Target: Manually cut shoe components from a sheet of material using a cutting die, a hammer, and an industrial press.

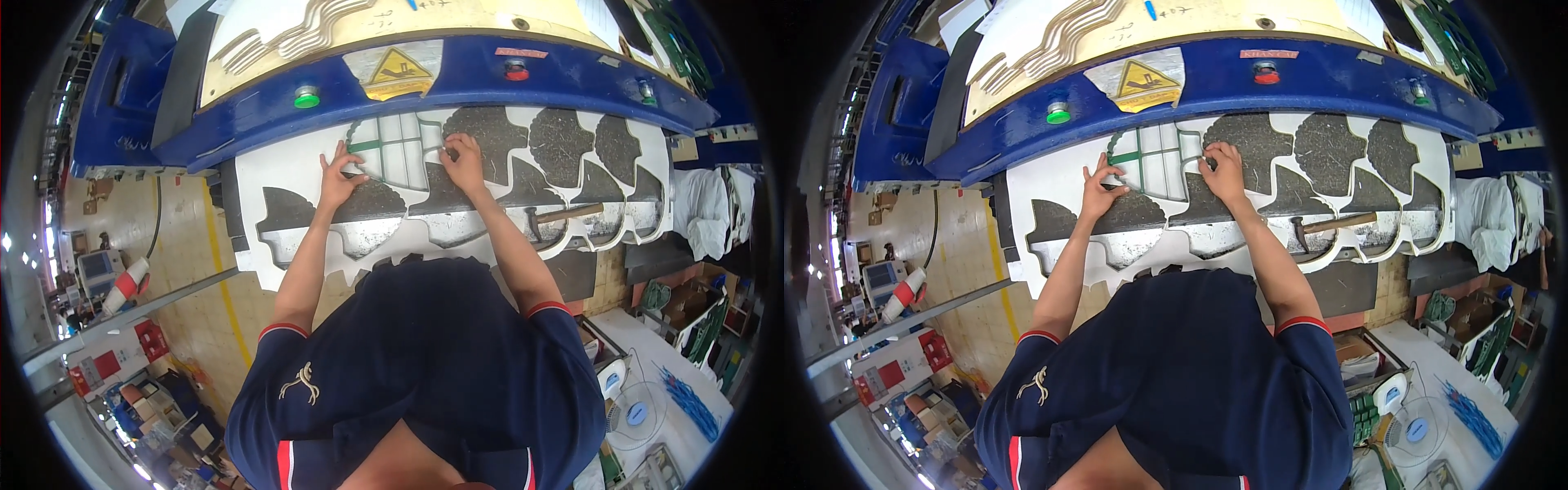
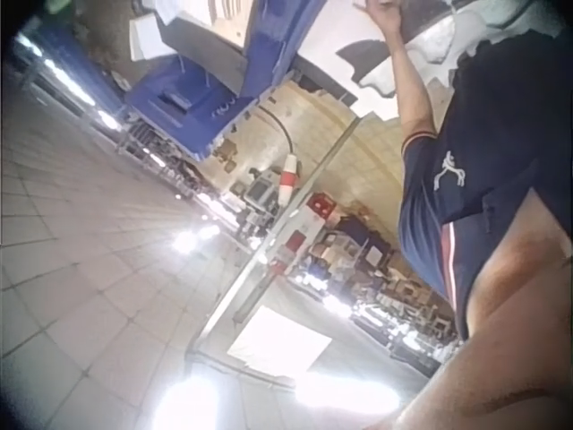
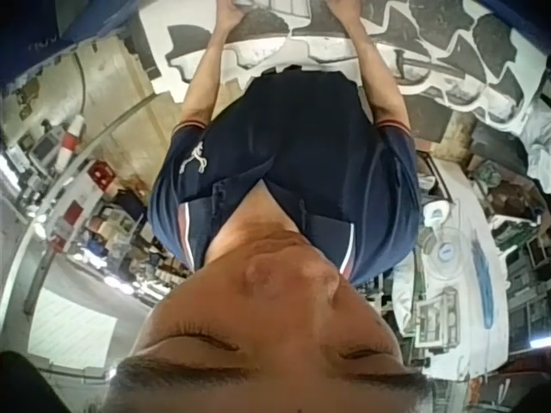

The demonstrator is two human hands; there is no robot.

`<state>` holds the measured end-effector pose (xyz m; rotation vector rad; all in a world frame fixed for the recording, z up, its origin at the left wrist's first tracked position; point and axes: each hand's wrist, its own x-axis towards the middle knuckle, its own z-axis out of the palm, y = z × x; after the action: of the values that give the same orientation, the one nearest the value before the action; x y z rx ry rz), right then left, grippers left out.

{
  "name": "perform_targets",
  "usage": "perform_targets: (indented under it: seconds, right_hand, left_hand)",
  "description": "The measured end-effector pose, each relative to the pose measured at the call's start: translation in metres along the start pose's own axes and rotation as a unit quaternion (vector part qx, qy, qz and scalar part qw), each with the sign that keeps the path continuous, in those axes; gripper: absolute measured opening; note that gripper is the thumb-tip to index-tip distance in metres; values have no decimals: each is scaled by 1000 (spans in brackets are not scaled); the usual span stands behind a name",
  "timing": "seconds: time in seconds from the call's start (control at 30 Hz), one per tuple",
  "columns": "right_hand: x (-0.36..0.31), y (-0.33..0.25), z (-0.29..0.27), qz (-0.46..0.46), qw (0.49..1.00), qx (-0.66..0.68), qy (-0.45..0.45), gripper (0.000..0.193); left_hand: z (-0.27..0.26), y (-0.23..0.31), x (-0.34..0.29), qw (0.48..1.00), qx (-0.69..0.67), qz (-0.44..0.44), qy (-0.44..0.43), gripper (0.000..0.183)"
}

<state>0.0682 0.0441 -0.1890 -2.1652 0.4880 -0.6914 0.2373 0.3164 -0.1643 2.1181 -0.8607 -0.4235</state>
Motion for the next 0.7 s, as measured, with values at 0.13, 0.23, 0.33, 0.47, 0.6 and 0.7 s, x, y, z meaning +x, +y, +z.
perform_targets:
  seconds: [0.13, 0.23, 0.33, 0.47, 0.6, 0.7]
  right_hand:
    - [1, -3, -1, -2, 1000, -6, -4, 17]
    - [-1, -3, 0, -1, 1000, -2, 3, 16]
    - [-1, -2, -1, 7, 1000, 7, 0, 16]
    - [-2, -3, -2, 6, 1000, 0, 0, 16]
    - [-1, -3, -2, 4, 1000, 4, 0, 16]
    - [-1, -5, -3, 2, 1000, 2, 1, 15]
  left_hand:
    - [0, -2, 1, 1000, -4, -5, 1, 38]
    - [1, -2, 0, 1000, -1, -3, 4, 37]
    - [1, -2, 1, 1000, 10, -10, 1, 38]
    - [3, -3, 0, 1000, 8, -10, -3, 39]
    - [3, -5, 0, 1000, 14, -10, -4, 41]
    - [2, -3, 0, 1000, 16, -9, -6, 41]
